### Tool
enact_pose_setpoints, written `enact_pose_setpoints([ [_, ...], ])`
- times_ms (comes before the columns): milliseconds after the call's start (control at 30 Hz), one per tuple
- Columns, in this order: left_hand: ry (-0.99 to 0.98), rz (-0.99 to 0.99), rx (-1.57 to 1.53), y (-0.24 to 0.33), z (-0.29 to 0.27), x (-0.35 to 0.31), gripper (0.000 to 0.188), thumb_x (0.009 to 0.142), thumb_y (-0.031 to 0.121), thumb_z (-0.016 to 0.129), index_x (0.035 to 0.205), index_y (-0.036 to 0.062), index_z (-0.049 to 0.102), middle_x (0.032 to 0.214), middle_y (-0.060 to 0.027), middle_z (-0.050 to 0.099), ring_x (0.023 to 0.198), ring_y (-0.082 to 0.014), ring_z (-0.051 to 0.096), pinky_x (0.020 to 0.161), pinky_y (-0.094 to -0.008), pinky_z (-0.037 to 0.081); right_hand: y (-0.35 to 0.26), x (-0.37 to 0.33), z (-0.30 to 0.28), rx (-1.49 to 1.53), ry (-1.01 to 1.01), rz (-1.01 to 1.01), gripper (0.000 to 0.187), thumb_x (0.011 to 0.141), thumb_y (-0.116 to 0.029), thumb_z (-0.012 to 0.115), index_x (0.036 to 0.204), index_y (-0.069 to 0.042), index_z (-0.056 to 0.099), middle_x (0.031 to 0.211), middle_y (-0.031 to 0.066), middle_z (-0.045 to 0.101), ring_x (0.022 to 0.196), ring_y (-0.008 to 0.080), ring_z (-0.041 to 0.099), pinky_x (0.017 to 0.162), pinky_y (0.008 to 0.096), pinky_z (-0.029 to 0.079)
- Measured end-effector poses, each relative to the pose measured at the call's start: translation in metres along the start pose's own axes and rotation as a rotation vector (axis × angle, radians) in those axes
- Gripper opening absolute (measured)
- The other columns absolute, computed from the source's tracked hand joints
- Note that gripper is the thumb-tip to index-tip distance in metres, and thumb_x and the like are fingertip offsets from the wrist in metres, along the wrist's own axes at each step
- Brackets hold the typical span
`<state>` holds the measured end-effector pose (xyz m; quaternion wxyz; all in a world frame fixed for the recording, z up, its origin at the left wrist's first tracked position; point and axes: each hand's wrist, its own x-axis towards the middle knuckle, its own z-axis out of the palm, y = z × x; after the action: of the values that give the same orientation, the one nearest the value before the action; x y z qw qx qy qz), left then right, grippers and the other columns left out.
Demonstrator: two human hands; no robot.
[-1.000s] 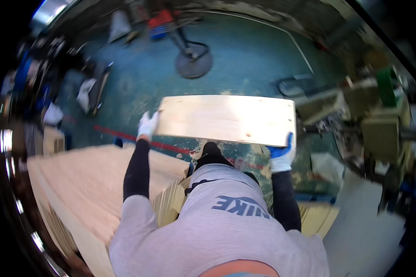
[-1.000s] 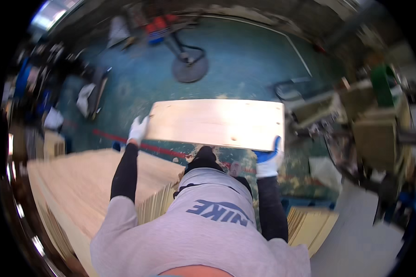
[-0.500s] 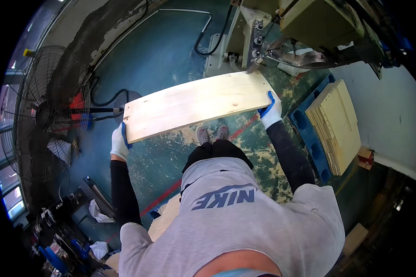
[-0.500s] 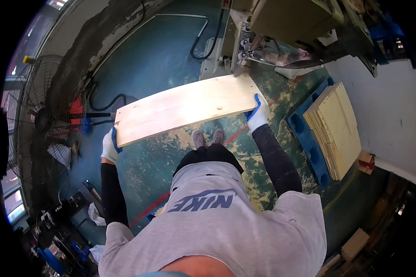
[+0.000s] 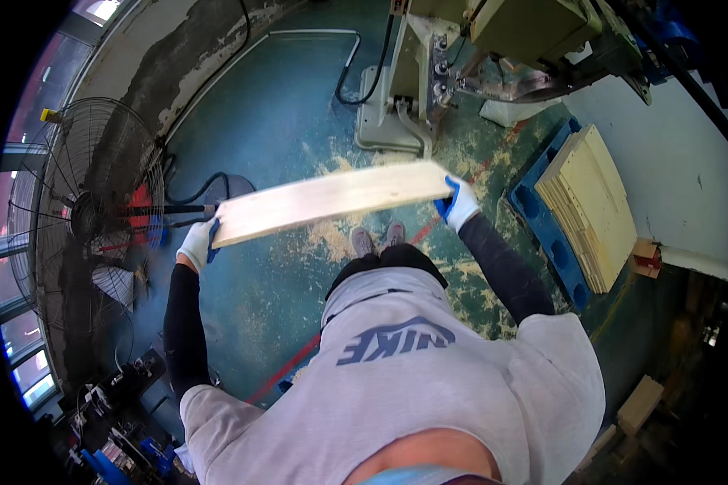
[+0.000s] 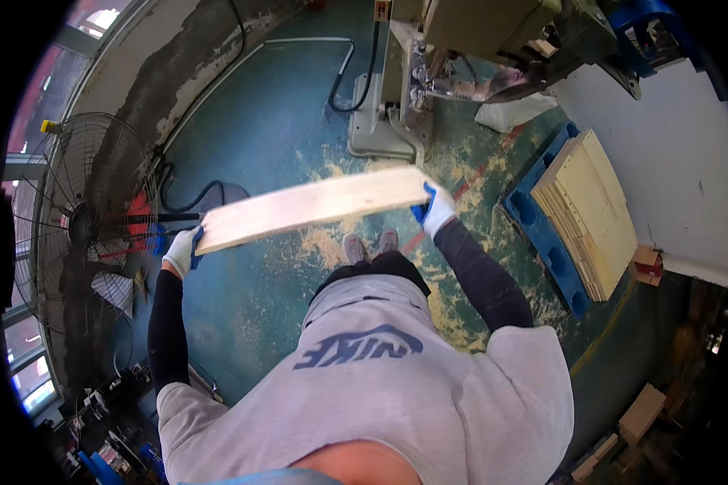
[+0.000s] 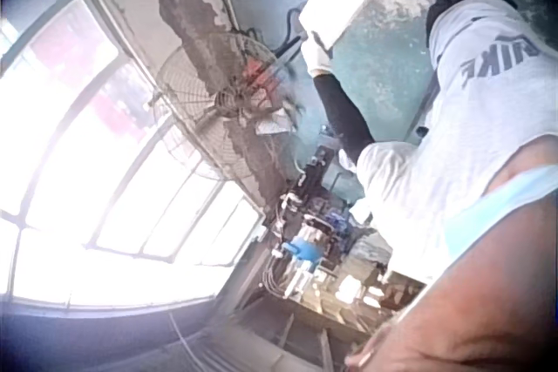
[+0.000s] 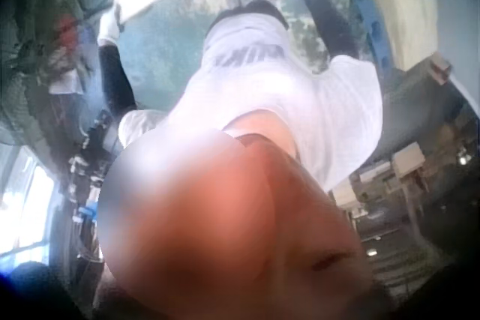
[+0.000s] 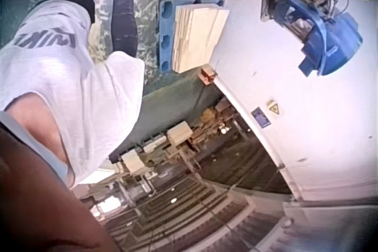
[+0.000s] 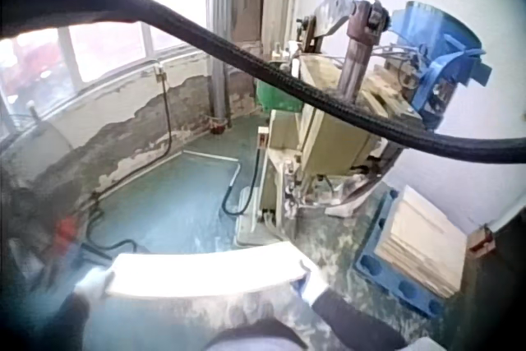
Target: The person picks up wood panels from a stack, places them onto a blue pallet, and uses a machine to attach or staple them together.
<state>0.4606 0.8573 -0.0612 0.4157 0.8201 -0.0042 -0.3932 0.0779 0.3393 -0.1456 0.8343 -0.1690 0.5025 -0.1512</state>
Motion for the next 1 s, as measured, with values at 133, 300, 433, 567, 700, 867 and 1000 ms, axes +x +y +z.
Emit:
enact_pose_setpoints([
  [133,0.166,0.07,-0.223,0.015,0.017,-0.041,0.042,0.103,0.043,0.054,0.097,0.003,0.066,0.072,0.0005,0.062,0.05,-0.0083,0.054,0.043,-0.0241,0.04,-0.014,-0.035,0.045,0.111,-0.157,-0.106,0.032,0.097,-0.02,0.065,0.125,-0.007,0.06,0.111,0.009,0.069,0.101,0.0216,0.068,0.086,0.0354,0.058],
  [300,0.339,0.077,-0.411,-0.053,0.016,-0.088,0.04,0.103,0.038,0.058,0.11,-0.0006,0.066,0.095,-0.0017,0.067,0.078,-0.0089,0.063,0.068,-0.0271,0.052,-0.003,-0.117,0.039,-0.185,-0.224,-0.063,0.044,0.1,-0.031,0.061,0.129,0.001,0.057,0.11,0.0115,0.069,0.096,0.0199,0.07,0.078,0.0355,0.061],
  [433,0.426,0.255,-0.576,-0.084,0.011,-0.098,0.038,0.103,0.032,0.06,0.117,-0.0033,0.064,0.104,-0.0054,0.068,0.087,-0.0128,0.067,0.077,-0.0285,0.056,-0.007,-0.143,0.047,-0.459,-0.3,-0.282,0.048,0.103,-0.04,0.053,0.125,0.002,0.06,0.1,0.0101,0.071,0.08,0.0163,0.072,0.062,0.0309,0.062],
  [567,0.417,0.369,-0.548,-0.066,0.01,-0.085,0.039,0.103,0.03,0.059,0.119,-0.0052,0.064,0.11,-0.0077,0.068,0.094,-0.0132,0.066,0.085,-0.0283,0.054,-0.023,-0.132,0.062,-0.446,-0.296,-0.497,0.045,0.104,-0.039,0.052,0.12,0.002,0.063,0.098,0.006,0.071,0.078,0.0123,0.071,0.057,0.0274,0.06],
  [700,0.39,0.403,-0.56,-0.044,0.008,-0.06,0.043,0.105,0.031,0.055,0.127,-0.0058,0.061,0.116,-0.008,0.068,0.097,-0.0142,0.067,0.086,-0.029,0.055,-0.041,-0.132,0.08,-0.423,-0.325,-0.564,0.043,0.104,-0.038,0.053,0.12,0.0,0.063,0.098,0.0049,0.071,0.078,0.0108,0.071,0.057,0.0265,0.06],
  [867,0.381,0.438,-0.537,-0.02,0.008,-0.047,0.037,0.105,0.027,0.057,0.12,-0.0055,0.064,0.11,-0.0059,0.067,0.095,-0.012,0.064,0.086,-0.0279,0.052,-0.048,-0.122,0.093,-0.373,-0.266,-0.539,0.04,0.103,-0.036,0.054,0.121,-0.001,0.064,0.098,0.0041,0.072,0.077,0.0106,0.072,0.057,0.0265,0.061],
  [1000,0.428,0.485,-0.413,-0.015,0.004,-0.039,0.037,0.106,0.028,0.055,0.12,-0.0053,0.064,0.109,-0.0043,0.067,0.094,-0.0105,0.063,0.086,-0.0273,0.052,-0.049,-0.114,0.092,-0.385,-0.18,-0.527,0.04,0.103,-0.035,0.054,0.123,-0.002,0.063,0.1,0.0035,0.071,0.078,0.0108,0.072,0.057,0.0268,0.061],
])
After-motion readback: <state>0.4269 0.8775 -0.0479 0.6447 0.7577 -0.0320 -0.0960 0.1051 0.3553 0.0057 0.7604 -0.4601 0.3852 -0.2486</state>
